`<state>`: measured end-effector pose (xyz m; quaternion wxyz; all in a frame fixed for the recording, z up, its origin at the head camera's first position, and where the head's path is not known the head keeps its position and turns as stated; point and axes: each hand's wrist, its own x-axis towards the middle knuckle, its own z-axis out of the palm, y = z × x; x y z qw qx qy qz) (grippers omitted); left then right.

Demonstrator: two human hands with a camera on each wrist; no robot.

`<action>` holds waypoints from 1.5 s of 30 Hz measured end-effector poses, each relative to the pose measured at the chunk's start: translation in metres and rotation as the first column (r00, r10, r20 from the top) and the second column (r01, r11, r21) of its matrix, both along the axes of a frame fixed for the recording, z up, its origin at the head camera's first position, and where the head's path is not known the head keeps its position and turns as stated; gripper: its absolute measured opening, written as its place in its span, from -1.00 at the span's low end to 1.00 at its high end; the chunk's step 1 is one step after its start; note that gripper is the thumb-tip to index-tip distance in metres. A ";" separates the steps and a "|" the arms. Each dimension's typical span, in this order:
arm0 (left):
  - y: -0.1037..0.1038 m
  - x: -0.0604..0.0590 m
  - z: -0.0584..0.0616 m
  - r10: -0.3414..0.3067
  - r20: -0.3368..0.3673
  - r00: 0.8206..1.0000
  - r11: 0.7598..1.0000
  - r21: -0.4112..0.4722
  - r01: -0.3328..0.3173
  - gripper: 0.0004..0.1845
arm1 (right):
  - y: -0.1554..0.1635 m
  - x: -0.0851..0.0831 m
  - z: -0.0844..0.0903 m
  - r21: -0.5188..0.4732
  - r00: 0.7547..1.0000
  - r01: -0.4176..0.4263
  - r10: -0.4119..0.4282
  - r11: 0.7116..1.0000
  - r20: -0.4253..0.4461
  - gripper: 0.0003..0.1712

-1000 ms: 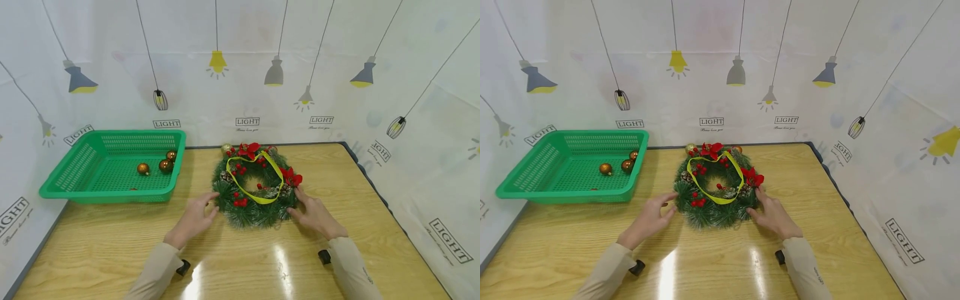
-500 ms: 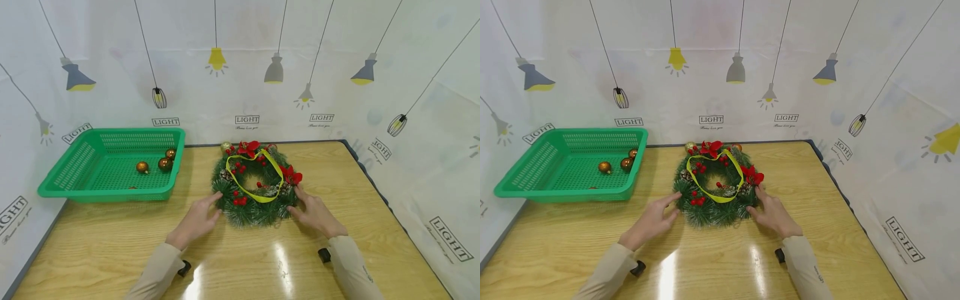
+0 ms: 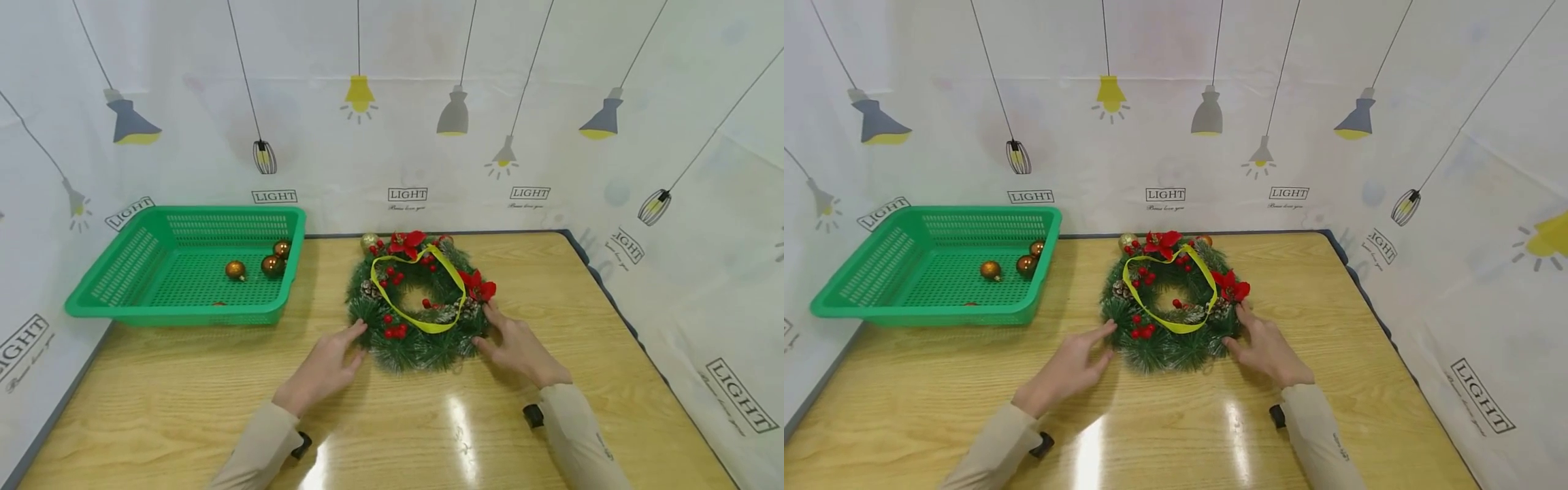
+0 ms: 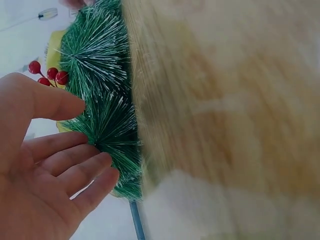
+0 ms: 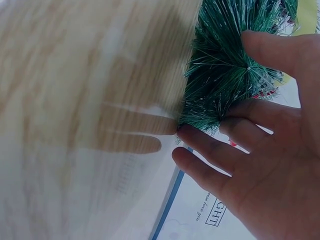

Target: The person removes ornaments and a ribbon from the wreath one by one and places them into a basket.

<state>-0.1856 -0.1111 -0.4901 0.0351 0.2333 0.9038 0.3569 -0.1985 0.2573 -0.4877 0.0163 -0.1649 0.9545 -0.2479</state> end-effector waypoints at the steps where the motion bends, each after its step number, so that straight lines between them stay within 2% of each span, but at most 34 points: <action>1: 0.000 0.001 0.000 -0.003 -0.011 1.000 1.000 -0.008 0.003 -0.39 | 0.000 0.000 0.000 0.003 1.000 -0.002 0.002 1.000 0.004 -0.11; 8: 0.005 0.012 0.003 -0.026 -0.029 0.999 0.999 -0.039 0.025 -0.41 | 0.003 -0.006 0.000 0.005 0.998 -0.007 0.006 1.000 0.059 -0.09; 12: 0.005 0.016 0.003 -0.027 -0.019 0.999 0.999 -0.045 0.026 -0.39 | 0.005 -0.009 0.000 0.019 0.998 -0.013 0.012 1.000 0.059 -0.08; 25: 0.006 0.024 -0.001 -0.054 -0.053 0.997 0.997 -0.064 0.051 -0.41 | 0.008 -0.015 0.004 0.031 0.998 -0.040 0.039 0.999 0.048 -0.09; 32: 0.008 0.030 0.001 -0.055 -0.081 0.995 0.996 -0.073 0.049 -0.42 | 0.010 -0.020 0.004 0.022 0.996 -0.036 0.034 0.999 0.081 -0.08; 35: 0.009 0.033 0.002 -0.066 -0.102 0.993 0.995 -0.078 0.058 -0.43 | 0.012 -0.022 0.004 0.004 0.995 -0.046 0.045 0.999 0.092 -0.05; 42: 0.010 0.039 0.001 -0.107 -0.078 0.991 0.992 -0.070 0.102 -0.42 | 0.019 -0.029 0.006 0.004 0.994 -0.052 0.051 0.999 0.101 -0.05; 45: 0.010 0.040 -0.001 -0.109 -0.094 0.990 0.992 -0.068 0.103 -0.42 | 0.020 -0.031 0.007 0.006 0.993 -0.068 0.068 0.998 0.092 -0.07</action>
